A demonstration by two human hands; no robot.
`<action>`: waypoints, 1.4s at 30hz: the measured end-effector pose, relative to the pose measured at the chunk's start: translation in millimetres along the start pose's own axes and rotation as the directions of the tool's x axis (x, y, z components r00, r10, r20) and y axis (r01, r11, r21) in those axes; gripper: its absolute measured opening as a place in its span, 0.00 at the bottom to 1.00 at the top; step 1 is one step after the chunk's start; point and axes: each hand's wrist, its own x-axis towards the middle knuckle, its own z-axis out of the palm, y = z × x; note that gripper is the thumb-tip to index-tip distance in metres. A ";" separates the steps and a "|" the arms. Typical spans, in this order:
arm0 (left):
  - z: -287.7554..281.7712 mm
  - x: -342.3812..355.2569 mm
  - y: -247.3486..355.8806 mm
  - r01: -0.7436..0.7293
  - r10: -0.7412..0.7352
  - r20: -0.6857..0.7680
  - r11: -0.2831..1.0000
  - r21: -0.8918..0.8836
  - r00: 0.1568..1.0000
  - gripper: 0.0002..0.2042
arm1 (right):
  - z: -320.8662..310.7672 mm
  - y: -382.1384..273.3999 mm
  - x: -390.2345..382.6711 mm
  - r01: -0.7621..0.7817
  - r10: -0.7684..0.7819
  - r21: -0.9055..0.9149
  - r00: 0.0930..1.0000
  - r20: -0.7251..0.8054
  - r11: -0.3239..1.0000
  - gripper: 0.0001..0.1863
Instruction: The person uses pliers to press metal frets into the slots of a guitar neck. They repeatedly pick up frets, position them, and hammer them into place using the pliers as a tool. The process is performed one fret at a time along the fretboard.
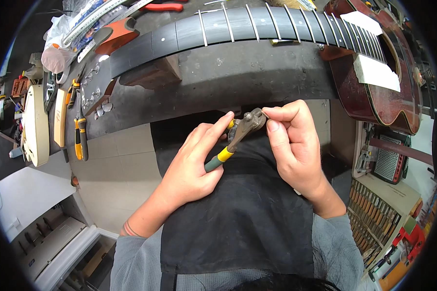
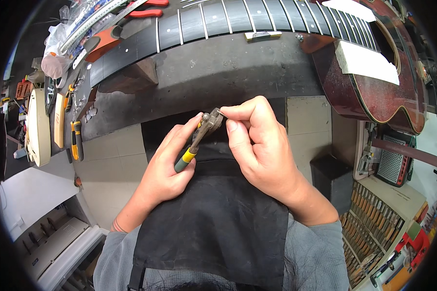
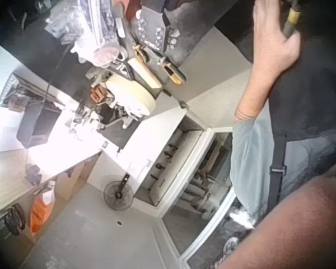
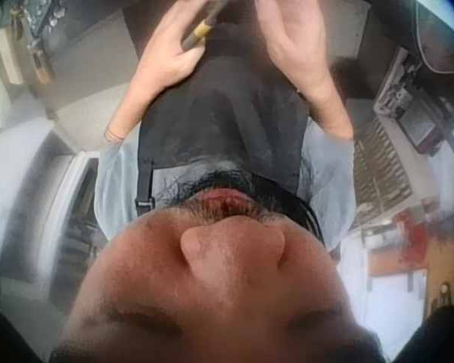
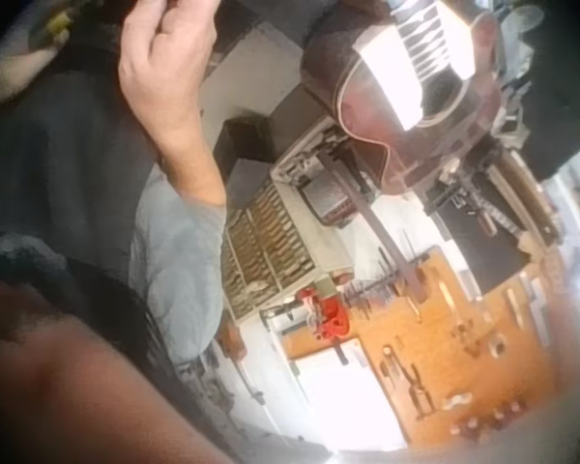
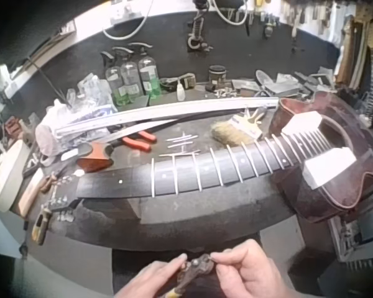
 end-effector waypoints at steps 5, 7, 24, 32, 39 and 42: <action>0.3 -3.3 2.5 0.007 -0.007 0.003 1.000 0.009 1.000 0.47 | -0.5 2.9 -2.3 0.015 -0.015 -0.029 1.000 0.006 0.999 0.08; 0.5 -3.8 2.4 0.014 -0.014 0.013 1.000 0.017 1.000 0.47 | 0.0 2.9 -3.0 0.014 -0.014 -0.042 1.000 0.005 0.999 0.08; 12.9 -11.0 -13.6 0.029 -0.032 -0.034 0.997 -0.077 0.999 0.34 | 5.2 17.2 -6.0 0.079 -0.086 -0.204 0.996 -0.026 0.976 0.09; -1.4 -12.8 -25.5 0.064 -0.068 -0.041 0.994 -0.088 0.997 0.23 | 6.7 8.2 -3.8 -0.086 0.089 0.048 0.993 -0.081 0.995 0.06; 3.1 -8.0 -5.3 0.216 -0.225 -0.010 0.944 -0.248 0.974 0.12 | 6.7 0.2 -5.2 -0.183 0.195 0.227 0.980 -0.030 0.956 0.06; 8.4 -9.2 -7.3 0.147 -0.164 -0.051 0.959 -0.243 0.985 0.16 | 8.0 -2.5 -5.0 -0.176 0.186 0.212 0.982 -0.029 0.961 0.06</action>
